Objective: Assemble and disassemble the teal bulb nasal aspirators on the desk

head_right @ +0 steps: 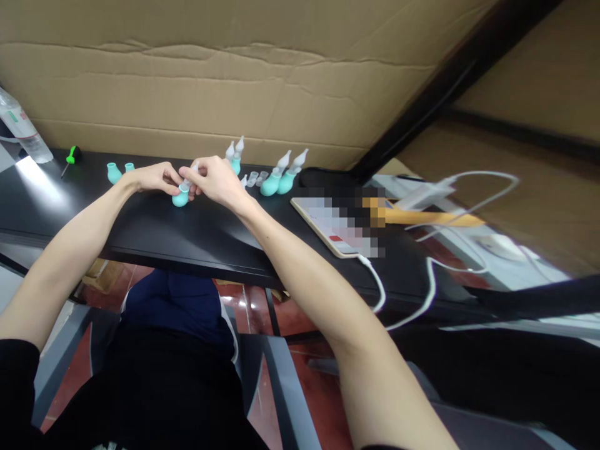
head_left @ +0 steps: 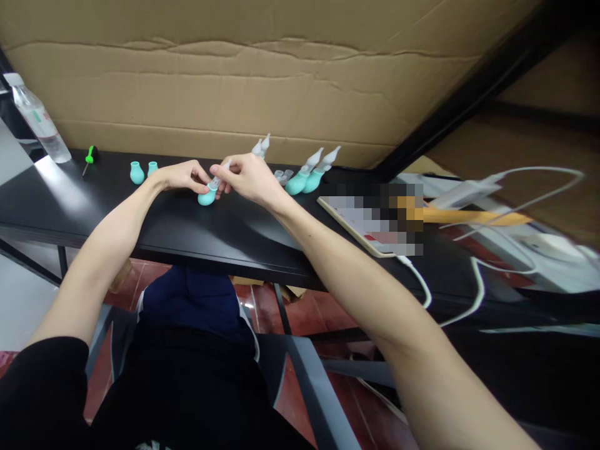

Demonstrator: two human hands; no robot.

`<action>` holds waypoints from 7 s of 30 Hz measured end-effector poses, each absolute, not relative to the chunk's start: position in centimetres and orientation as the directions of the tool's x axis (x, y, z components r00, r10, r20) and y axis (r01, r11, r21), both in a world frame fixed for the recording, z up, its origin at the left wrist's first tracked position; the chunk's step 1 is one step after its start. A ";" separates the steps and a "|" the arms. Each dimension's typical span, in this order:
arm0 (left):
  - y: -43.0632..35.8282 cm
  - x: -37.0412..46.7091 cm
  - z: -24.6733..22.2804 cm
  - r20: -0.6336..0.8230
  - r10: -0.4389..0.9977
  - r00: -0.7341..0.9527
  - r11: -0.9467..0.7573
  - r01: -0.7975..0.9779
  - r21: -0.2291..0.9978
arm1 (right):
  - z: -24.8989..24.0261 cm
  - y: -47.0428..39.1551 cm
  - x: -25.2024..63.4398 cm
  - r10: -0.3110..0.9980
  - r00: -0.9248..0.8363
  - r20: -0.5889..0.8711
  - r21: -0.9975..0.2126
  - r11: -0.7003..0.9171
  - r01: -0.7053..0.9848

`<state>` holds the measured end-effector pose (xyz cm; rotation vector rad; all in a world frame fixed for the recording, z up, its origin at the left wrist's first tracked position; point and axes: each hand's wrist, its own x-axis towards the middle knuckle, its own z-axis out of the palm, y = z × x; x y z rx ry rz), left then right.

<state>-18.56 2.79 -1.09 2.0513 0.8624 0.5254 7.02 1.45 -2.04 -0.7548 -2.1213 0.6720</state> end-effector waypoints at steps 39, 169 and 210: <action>2.9 -18.2 -2.1 0.092 0.696 0.712 -0.440 0.321 0.839 | -1.8 1.9 8.4 0.509 -0.775 0.375 -0.727 0.680 0.094; 10.8 -21.5 -6.2 0.491 0.859 0.149 -0.510 0.348 0.787 | 0.5 4.2 12.7 0.967 -0.201 0.158 -0.024 0.207 0.978; 9.8 -21.3 -5.5 0.553 0.823 0.131 -0.559 0.360 0.746 | 2.5 2.2 12.3 0.980 -0.188 0.061 -0.043 0.191 0.981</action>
